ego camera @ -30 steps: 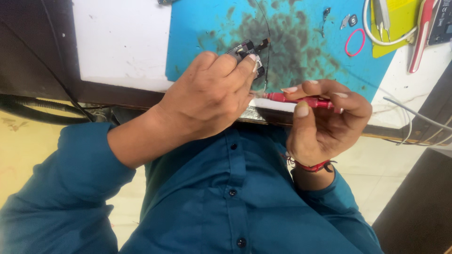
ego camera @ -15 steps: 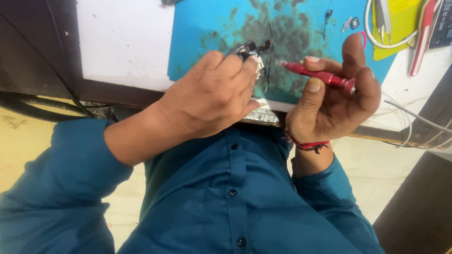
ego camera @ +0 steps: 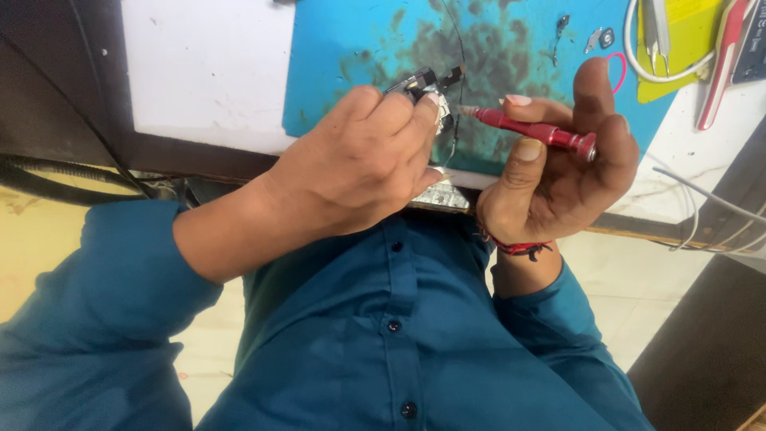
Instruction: The person uses a red screwdriver to remove screws from a disassembled smartphone chassis on a blue mat. They then reattach a small black component to the chassis and secure it with screws.
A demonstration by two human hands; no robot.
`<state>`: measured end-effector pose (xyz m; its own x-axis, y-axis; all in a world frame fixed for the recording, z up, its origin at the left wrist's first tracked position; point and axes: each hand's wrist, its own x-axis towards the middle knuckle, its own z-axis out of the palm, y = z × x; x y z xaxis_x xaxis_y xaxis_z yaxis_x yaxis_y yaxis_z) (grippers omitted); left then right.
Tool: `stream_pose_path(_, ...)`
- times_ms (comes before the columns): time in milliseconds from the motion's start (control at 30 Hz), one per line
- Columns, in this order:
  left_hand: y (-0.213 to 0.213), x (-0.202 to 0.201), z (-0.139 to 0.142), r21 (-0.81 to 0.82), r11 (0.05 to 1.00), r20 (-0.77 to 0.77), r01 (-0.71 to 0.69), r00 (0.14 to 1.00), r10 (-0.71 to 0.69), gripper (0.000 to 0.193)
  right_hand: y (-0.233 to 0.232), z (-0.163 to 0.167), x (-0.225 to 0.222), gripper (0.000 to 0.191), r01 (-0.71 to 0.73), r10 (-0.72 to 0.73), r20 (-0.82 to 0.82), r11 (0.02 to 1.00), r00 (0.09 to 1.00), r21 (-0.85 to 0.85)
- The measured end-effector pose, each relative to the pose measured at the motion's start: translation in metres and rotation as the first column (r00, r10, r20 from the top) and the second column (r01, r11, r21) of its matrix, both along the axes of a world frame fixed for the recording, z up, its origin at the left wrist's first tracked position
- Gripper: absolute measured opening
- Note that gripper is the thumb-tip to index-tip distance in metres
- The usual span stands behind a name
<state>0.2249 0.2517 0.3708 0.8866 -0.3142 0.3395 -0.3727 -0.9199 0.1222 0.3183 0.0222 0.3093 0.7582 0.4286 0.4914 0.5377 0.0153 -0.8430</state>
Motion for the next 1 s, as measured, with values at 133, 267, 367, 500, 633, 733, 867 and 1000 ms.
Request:
stream_pose_path(133,0.0018,-0.0005,-0.0009,0.012,1.0,0.027,-0.01,1.0,0.01,0.054,0.0019,-0.0004,0.0009,0.06,0.015,-0.015,-0.053,1.0,0.998,0.009)
stream_pose_path(267,0.0027,0.0003,-0.0024,0.009,1.0,0.029,-0.009,1.0,0.009,0.054,0.0038,-0.0017,0.0044,0.059,-0.007,0.008,-0.046,1.0,0.999,0.013)
stream_pose_path(367,0.0029,0.0007,-0.0036,0.005,1.0,0.031,-0.009,0.999,0.009,0.052,0.0046,-0.0024,0.0052,0.059,-0.015,0.015,-0.042,1.0,0.999,0.014)
stream_pose_path(500,0.0026,0.0,-0.0045,-0.02,1.0,0.029,-0.009,1.0,0.009,0.049,0.0041,-0.0025,0.0032,0.059,-0.008,0.009,-0.052,1.0,0.999,0.012)
stream_pose_path(633,0.0029,-0.0006,-0.0053,0.004,1.0,0.03,-0.008,1.0,0.008,0.049,0.0039,-0.0023,0.0006,0.058,0.009,-0.008,-0.054,1.0,0.999,0.011)
stream_pose_path(733,0.0035,-0.0018,-0.005,0.004,1.0,0.039,-0.014,0.999,0.014,0.049,0.0039,-0.0018,-0.0002,0.058,0.003,-0.002,-0.05,1.0,0.999,0.013)
stream_pose_path(867,0.0035,-0.0026,-0.0042,0.027,0.999,0.035,-0.017,0.999,0.016,0.05,0.0041,-0.0009,-0.0014,0.058,-0.003,0.003,-0.034,1.0,0.999,-0.001)
stream_pose_path(1000,0.0037,-0.0035,-0.0034,0.021,1.0,0.039,-0.02,0.999,0.019,0.051,0.0042,-0.0003,-0.0031,0.058,-0.004,0.004,-0.026,1.0,1.0,-0.008)
